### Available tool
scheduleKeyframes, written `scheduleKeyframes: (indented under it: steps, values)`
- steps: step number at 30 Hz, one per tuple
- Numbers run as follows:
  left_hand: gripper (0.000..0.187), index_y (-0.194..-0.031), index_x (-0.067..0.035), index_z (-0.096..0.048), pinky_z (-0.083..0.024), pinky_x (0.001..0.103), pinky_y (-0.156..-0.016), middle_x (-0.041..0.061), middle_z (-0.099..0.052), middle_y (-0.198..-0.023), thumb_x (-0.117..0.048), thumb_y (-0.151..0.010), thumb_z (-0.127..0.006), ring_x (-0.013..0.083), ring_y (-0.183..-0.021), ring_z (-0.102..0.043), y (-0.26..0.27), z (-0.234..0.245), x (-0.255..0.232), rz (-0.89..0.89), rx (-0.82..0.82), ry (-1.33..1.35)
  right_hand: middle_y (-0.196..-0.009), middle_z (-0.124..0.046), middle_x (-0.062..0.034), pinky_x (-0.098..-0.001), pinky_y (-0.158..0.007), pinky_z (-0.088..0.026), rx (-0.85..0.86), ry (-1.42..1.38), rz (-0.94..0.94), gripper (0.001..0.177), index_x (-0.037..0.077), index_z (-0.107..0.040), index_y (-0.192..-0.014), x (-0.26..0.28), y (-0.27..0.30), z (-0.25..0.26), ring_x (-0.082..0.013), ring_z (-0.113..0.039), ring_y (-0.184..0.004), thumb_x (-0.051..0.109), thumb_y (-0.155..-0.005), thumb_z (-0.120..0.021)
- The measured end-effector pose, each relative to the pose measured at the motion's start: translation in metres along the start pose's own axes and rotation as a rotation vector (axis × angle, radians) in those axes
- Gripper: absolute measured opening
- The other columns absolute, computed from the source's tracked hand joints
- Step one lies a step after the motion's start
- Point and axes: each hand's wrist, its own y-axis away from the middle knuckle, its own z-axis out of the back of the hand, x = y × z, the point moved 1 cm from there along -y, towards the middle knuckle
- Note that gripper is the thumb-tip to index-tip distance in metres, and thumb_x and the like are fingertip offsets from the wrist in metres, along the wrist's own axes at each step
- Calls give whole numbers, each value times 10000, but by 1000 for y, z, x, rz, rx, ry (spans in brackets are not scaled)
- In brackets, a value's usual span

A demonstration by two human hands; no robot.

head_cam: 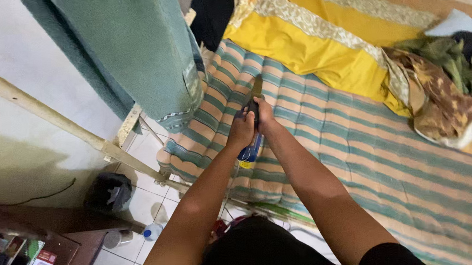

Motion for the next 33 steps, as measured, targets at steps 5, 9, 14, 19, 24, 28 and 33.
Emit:
scheduleKeyframes:
  steps: [5,9,14,19,24,28,33]
  values:
    - [676,-682,16,-709,-512,463,-573,195,-630,-573,-522,-1021,-480,344,-579,-656,19,-17,27,-230,-178,-185,-758,-631,-98,-408,-553,-533,-1,-49,-12,374,64,-591,-968,-22,36,10,-247,-614,-612,428,-1001,-512]
    - [686,-612,26,-658,-537,407,-495,152,-620,-494,-512,-982,-452,267,-460,-674,63,-3,16,-35,4,-57,-766,-629,-91,-409,-547,-534,-78,-45,10,357,77,-575,-973,-38,78,-2,-244,-614,-610,432,-983,-533]
    - [626,-588,11,-567,-472,388,-402,103,-566,-474,-451,-999,-470,236,-398,-595,110,18,-15,70,127,122,-749,-629,-95,-429,-528,-536,-161,-5,-54,405,53,-585,-928,-38,142,-33,-252,-610,-594,451,-971,-523]
    - [617,-584,17,-571,-459,381,-394,91,-562,-490,-426,-1002,-477,213,-386,-567,142,30,-27,118,200,194,-745,-626,-97,-407,-535,-539,-145,-23,-128,464,51,-596,-907,-47,179,-40,-242,-623,-608,502,-975,-513]
    - [575,-617,5,-589,-478,363,-408,78,-581,-509,-419,-993,-493,198,-408,-591,139,28,-20,99,193,134,-748,-633,-83,-409,-532,-529,-191,-37,-108,438,69,-593,-905,-53,181,-37,-237,-605,-602,499,-969,-537]
    - [556,-622,0,-577,-472,368,-395,82,-577,-514,-414,-986,-501,204,-406,-584,127,26,-23,89,204,191,-723,-620,-100,-393,-523,-530,-132,-44,-90,460,53,-586,-917,-48,169,-32,-240,-608,-585,506,-975,-530]
    - [579,-594,-13,-575,-458,363,-381,84,-572,-498,-430,-987,-494,201,-385,-572,94,22,-32,117,214,177,-747,-637,-107,-390,-549,-546,-48,-98,-4,397,55,-588,-965,-28,132,-27,-244,-622,-605,450,-965,-542]
